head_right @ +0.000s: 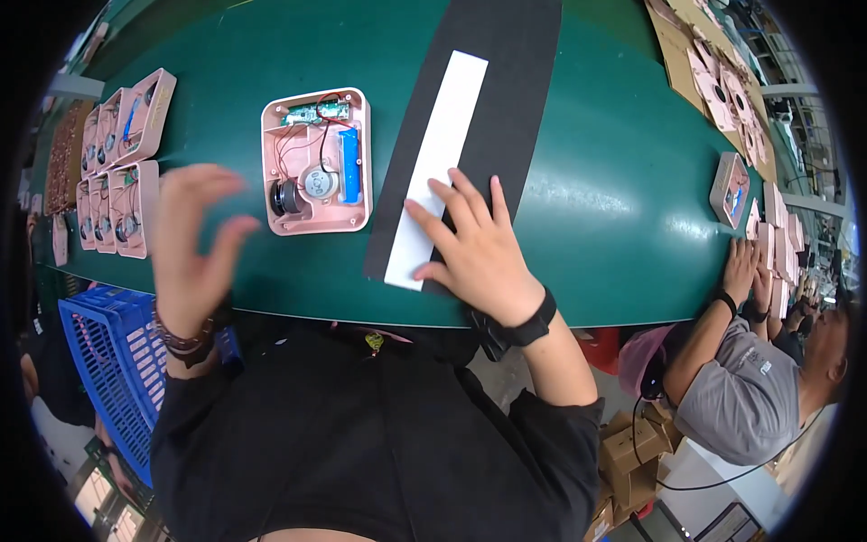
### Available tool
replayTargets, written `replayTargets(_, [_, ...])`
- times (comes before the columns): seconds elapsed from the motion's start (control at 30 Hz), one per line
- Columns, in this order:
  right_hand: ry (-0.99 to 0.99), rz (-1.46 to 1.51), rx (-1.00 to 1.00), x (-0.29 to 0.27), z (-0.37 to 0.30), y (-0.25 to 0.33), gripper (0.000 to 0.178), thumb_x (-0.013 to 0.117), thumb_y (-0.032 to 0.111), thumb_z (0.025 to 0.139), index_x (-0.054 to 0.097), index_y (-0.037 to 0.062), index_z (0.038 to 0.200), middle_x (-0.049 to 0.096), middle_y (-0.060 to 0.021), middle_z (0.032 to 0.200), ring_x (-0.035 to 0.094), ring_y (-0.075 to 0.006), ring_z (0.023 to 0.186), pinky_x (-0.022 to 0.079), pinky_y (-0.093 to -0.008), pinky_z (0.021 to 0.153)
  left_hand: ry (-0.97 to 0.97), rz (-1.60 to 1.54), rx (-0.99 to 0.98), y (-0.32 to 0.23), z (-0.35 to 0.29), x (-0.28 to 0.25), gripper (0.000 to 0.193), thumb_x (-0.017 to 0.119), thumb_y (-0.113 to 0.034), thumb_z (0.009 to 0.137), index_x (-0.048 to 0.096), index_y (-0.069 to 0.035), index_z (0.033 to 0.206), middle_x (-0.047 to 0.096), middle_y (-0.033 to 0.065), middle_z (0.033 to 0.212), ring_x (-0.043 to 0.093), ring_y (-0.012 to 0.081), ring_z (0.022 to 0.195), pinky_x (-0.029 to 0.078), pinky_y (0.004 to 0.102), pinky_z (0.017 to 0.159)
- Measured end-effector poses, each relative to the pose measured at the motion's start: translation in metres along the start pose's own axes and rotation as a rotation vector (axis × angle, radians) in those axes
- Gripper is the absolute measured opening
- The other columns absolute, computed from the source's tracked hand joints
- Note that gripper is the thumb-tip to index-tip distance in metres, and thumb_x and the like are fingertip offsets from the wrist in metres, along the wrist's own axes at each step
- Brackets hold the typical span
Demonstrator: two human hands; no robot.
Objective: The person routes wires and connects them to a circuit board inside a pink plastic housing, then applies a piece of tape over the wires. They then place the housing onto a conveyor belt and pick up a new one to repeat the process.
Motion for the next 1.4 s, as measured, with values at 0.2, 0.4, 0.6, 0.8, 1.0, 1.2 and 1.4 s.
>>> replayTargets(0.2, [0.174,0.118,-0.192,-0.026,0.0,-0.003,0.044,0.074,0.028,0.075,0.062,0.0113,0.114,0.058,-0.01,0.114,0.052,-0.0304,0.12,0.041,-0.0495,0.102,0.498,-0.163,0.301,-0.038,0.042,0.057,0.041,0.075,-0.029,0.076,0.064,-0.006,0.108,0.061,0.013,0.116,0.057,0.028,0.11,0.038,0.0445,0.101])
replayTargets(0.4, [-0.067,0.198,-0.146,-0.035,0.092,-0.064,0.023,0.07,0.009,0.078,0.063,0.0043,0.099,0.06,-0.0115,0.093,0.06,-0.0331,0.087,0.05,-0.0394,0.074,0.541,0.291,0.56,-0.064,0.03,0.112,0.049,0.066,-0.037,0.082,0.061,-0.005,0.119,0.057,0.0153,0.13,0.051,0.0274,0.124,0.031,0.0444,0.111])
replayTargets(0.6, [-0.077,0.089,-0.282,-0.015,0.152,-0.082,0.013,0.069,0.007,0.077,0.064,0.0033,0.088,0.06,-0.0079,0.089,0.061,-0.0278,0.084,0.051,-0.0375,0.072,0.637,0.474,0.657,-0.068,0.013,0.124,0.041,0.054,-0.025,0.09,0.056,-0.005,0.126,0.053,0.0175,0.136,0.05,0.0262,0.126,0.029,0.0425,0.113])
replayTargets(0.8, [-0.036,-0.083,-0.446,-0.012,0.159,-0.068,0.009,0.068,0.006,0.074,0.061,0.0041,0.079,0.058,-0.0059,0.084,0.061,-0.0241,0.081,0.051,-0.0357,0.066,0.606,0.434,0.638,-0.064,0.011,0.127,0.034,0.051,-0.019,0.09,0.057,-0.006,0.121,0.054,0.0175,0.136,0.052,0.0251,0.122,0.03,0.0385,0.113])
replayTargets(1.0, [-0.071,-0.136,-0.472,-0.006,0.162,-0.068,0.011,0.068,0.006,0.071,0.059,0.0048,0.077,0.057,-0.0055,0.082,0.061,-0.023,0.079,0.051,-0.0354,0.063,0.63,0.434,0.663,-0.065,0.012,0.127,0.029,0.051,-0.019,0.09,0.057,-0.006,0.116,0.054,0.0183,0.135,0.053,0.0255,0.12,0.029,0.0365,0.114])
replayTargets(1.2, [-0.111,0.018,-0.375,-0.017,0.159,-0.075,0.011,0.068,0.007,0.073,0.059,0.0044,0.078,0.058,-0.0058,0.082,0.061,-0.0237,0.076,0.052,-0.0359,0.062,0.656,0.44,0.66,-0.067,0.009,0.128,0.03,0.05,-0.019,0.091,0.057,-0.007,0.117,0.054,0.0194,0.135,0.052,0.0268,0.122,0.027,0.0373,0.115])
replayTargets(1.4, [-0.023,-0.086,-0.47,-0.015,0.162,-0.071,0.007,0.065,0.005,0.079,0.058,0.0036,0.078,0.06,-0.0058,0.083,0.065,-0.0213,0.078,0.053,-0.0328,0.063,0.66,0.432,0.659,-0.069,0.013,0.128,0.03,0.049,-0.019,0.091,0.057,-0.007,0.117,0.054,0.02,0.134,0.051,0.0273,0.124,0.025,0.0385,0.116])
Point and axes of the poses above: each hand's wrist, its own z-axis towards the middle knuckle, its own x-axis out of the palm, y = z × x, the point moved 6 cm from there along z, towards the middle knuckle
